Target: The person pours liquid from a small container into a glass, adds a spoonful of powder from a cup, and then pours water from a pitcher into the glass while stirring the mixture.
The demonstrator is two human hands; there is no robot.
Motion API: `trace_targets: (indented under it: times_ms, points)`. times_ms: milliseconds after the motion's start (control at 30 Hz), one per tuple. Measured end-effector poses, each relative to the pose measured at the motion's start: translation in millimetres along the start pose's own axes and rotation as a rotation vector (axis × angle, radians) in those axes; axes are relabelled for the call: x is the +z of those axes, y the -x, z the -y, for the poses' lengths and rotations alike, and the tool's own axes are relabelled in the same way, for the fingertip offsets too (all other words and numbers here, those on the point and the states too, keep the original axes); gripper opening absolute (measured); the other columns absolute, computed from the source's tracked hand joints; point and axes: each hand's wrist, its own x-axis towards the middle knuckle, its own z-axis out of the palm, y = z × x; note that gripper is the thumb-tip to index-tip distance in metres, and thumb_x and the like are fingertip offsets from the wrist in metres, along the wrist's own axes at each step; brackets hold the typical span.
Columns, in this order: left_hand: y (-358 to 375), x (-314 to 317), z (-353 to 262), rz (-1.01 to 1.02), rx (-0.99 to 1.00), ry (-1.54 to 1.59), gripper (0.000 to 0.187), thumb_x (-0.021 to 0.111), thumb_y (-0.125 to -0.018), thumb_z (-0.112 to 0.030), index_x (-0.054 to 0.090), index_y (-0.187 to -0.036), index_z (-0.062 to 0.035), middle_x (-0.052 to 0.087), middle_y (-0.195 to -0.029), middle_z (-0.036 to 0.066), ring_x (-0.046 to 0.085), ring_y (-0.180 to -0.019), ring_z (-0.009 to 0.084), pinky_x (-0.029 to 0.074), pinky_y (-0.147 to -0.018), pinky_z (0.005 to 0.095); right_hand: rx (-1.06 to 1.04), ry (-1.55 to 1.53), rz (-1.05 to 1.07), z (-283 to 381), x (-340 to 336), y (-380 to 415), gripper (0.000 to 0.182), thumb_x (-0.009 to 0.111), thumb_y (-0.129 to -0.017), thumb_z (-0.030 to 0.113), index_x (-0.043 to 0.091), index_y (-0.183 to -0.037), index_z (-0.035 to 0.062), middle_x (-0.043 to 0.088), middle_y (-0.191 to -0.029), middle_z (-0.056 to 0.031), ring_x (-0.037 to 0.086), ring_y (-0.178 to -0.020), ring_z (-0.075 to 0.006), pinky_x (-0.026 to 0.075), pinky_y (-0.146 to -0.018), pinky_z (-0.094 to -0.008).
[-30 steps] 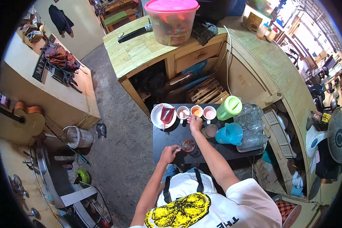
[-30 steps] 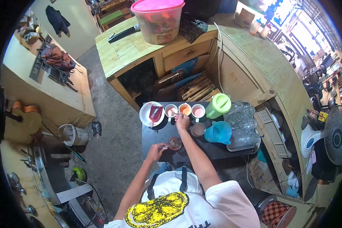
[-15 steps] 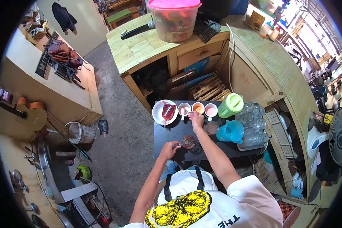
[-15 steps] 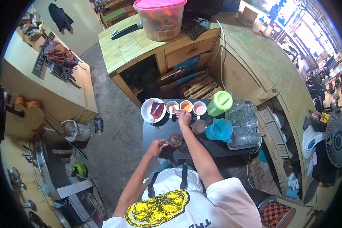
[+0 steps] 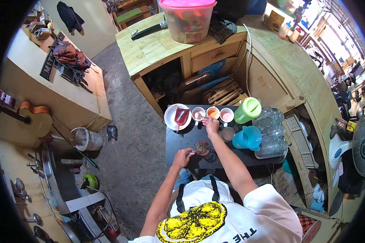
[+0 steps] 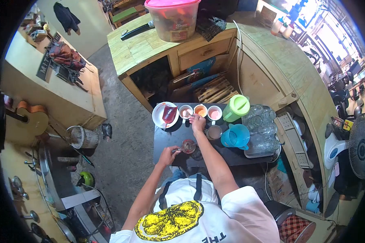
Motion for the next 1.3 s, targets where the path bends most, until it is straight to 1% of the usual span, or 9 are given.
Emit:
trace_targets:
  times_ms: [100,300,500,600,800,900,1000,1200,1300]
  points:
    - [1.6,5.8,2.3,-0.047,0.005,-0.01,0.023,0.07,-0.095,-0.021,0.072,-0.107,-0.0018,0.071,-0.089,0.022,0.068,-0.076,0.0397,0.051,-0.07,0.0433,0.021,-0.023,0.009,0.3,-1.3,-0.5,0.032,0.041,-0.109,0.016,0.064,-0.113,-0.0067,0.074,-0.091,-0.0155,0.073,-0.074,-0.0168,0.06,-0.064,-0.0272]
    - [1.8,9.4,5.2,-0.066,0.014,0.01,0.022,0.071,-0.094,-0.018,0.072,-0.106,-0.0005,0.073,-0.092,0.021,0.07,-0.082,0.0405,0.051,-0.073,0.0447,0.072,-0.098,0.01,-3.3,-2.3,-4.4,0.031,0.043,-0.109,0.016,0.063,-0.113,-0.0072,0.074,-0.091,-0.0156,0.072,-0.071,-0.0171,0.059,-0.061,-0.0266]
    - [1.9,7.0,-3.0,-0.011,-0.119,-0.049,0.021,0.072,-0.093,-0.017,0.073,-0.105,-0.0007,0.074,-0.096,0.021,0.071,-0.092,0.0421,0.053,-0.077,0.0456,0.105,-0.18,0.012,-3.5,-2.7,-1.5,0.033,0.045,-0.109,0.02,0.063,-0.11,-0.0072,0.073,-0.088,-0.0154,0.071,-0.067,-0.0173,0.058,-0.058,-0.026]
    - [2.2,8.0,-2.5,-0.021,-0.111,-0.076,0.02,0.072,-0.093,-0.017,0.073,-0.105,-0.0017,0.073,-0.098,0.022,0.071,-0.093,0.0421,0.053,-0.077,0.0454,0.11,-0.185,-0.009,-4.7,-1.4,-1.2,0.033,0.046,-0.109,0.021,0.063,-0.11,-0.007,0.073,-0.087,-0.0151,0.071,-0.067,-0.0174,0.057,-0.058,-0.0259]
    - [0.6,13.2,6.4,-0.048,-0.077,-0.054,0.02,0.073,-0.092,-0.017,0.074,-0.105,-0.0021,0.073,-0.096,0.022,0.071,-0.091,0.0422,0.053,-0.077,0.0455,0.135,-0.207,-0.012,-3.2,-1.5,-1.0,0.032,0.047,-0.108,0.02,0.063,-0.111,-0.007,0.073,-0.088,-0.0148,0.071,-0.069,-0.0173,0.058,-0.059,-0.0255]
    - [0.5,12.4,5.1,-0.035,-0.107,-0.061,0.02,0.074,-0.091,-0.017,0.075,-0.105,-0.002,0.073,-0.096,0.022,0.07,-0.09,0.0427,0.053,-0.077,0.0456,0.156,-0.184,0.001,2.3,-3.8,0.5,0.032,0.047,-0.108,0.02,0.063,-0.111,-0.0067,0.073,-0.09,-0.0155,0.072,-0.072,-0.0175,0.058,-0.061,-0.0262]
    - [1.6,14.3,6.7,-0.094,-0.055,-0.047,0.016,0.074,-0.091,-0.017,0.075,-0.102,-0.0065,0.07,-0.086,0.023,0.068,-0.083,0.0434,0.051,-0.073,0.0492,0.169,-0.204,0.012,6.6,-6.3,4.2,0.033,0.045,-0.109,0.021,0.063,-0.112,-0.0064,0.074,-0.093,-0.0164,0.073,-0.075,-0.0185,0.059,-0.064,-0.0275]
    - [1.4,11.0,3.1,-0.082,-0.033,-0.057,0.017,0.074,-0.09,-0.017,0.076,-0.102,-0.0057,0.072,-0.086,0.021,0.07,-0.082,0.0407,0.052,-0.072,0.0476,0.203,-0.228,0.05,6.1,-12.1,2.5,0.035,0.041,-0.111,0.022,0.062,-0.116,-0.0057,0.074,-0.096,-0.0166,0.073,-0.077,-0.0201,0.059,-0.065,-0.0289]
    - [1.9,11.9,4.7,-0.085,-0.038,-0.055,0.016,0.074,-0.089,-0.015,0.076,-0.102,-0.0055,0.073,-0.087,0.02,0.071,-0.083,0.0394,0.053,-0.073,0.0467,0.207,-0.207,0.043,7.3,-12.6,2.9,0.034,0.042,-0.11,0.023,0.061,-0.116,-0.0048,0.074,-0.096,-0.0167,0.073,-0.077,-0.0201,0.059,-0.065,-0.0287]
